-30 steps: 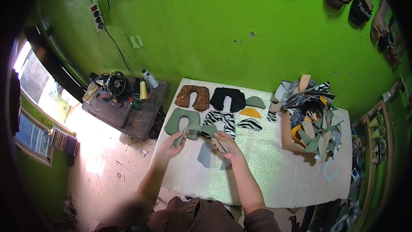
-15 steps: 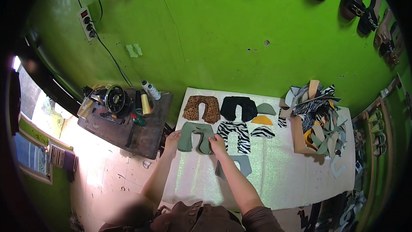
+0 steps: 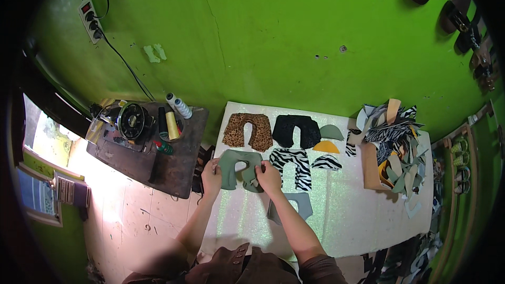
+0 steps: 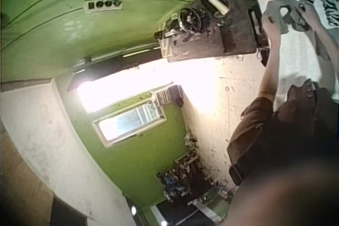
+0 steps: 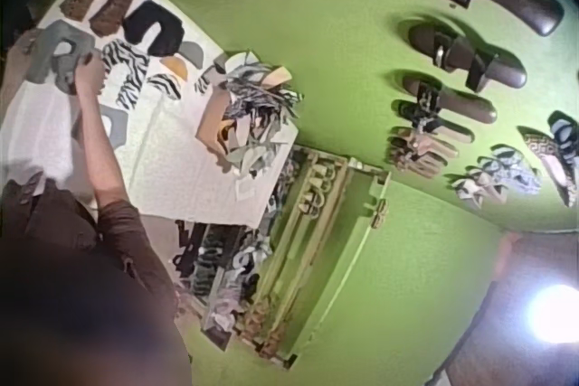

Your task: Sort various patterned and colored material cutouts used for shoe manufacturing.

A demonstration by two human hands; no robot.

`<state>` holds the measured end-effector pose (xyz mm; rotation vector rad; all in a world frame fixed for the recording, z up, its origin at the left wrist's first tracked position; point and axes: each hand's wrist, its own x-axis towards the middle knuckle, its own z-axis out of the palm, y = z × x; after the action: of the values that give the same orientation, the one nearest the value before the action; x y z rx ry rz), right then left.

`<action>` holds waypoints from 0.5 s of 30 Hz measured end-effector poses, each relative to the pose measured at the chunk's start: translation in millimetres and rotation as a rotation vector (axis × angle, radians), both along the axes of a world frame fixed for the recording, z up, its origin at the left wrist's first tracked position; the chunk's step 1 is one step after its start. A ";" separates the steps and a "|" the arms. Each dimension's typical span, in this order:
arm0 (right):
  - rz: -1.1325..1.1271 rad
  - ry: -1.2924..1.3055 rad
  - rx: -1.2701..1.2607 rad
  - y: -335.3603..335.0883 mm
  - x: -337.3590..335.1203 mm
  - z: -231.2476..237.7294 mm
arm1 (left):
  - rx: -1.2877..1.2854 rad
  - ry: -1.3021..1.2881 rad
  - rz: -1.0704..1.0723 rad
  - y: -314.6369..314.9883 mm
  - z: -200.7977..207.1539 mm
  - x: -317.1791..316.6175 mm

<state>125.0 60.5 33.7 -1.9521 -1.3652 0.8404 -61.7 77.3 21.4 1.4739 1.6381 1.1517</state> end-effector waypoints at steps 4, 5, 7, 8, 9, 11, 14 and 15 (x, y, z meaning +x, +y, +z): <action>0.003 -0.232 0.066 -5.8 -2.4 8.8 | 0.208 0.501 -0.036 -4.5 30.4 8.9; 0.000 -0.232 0.064 -6.0 -3.2 9.2 | 0.207 0.501 -0.040 -3.1 31.7 9.5; 0.000 -0.256 0.255 -5.9 -6.3 9.8 | 0.229 0.564 -0.271 -0.4 32.7 11.3; 0.000 -0.254 0.256 -4.6 -9.3 11.3 | 0.229 0.565 -0.272 1.7 30.4 12.0; 0.061 -0.306 0.311 -2.8 -12.6 13.4 | 0.287 0.658 -0.356 4.6 25.4 13.4; 0.119 -0.359 0.365 -0.3 -13.4 13.9 | 0.345 0.748 -0.445 8.2 17.9 18.6; 0.275 -0.380 0.402 1.4 -11.3 9.2 | 0.330 0.898 -0.496 10.2 6.8 27.4; 0.276 -0.380 0.403 0.2 -10.3 7.4 | 0.290 0.936 -0.489 10.9 1.8 28.6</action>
<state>114.7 60.7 41.1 -1.6784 -1.8901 0.2753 -33.1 88.2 23.2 2.6762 1.5031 0.4212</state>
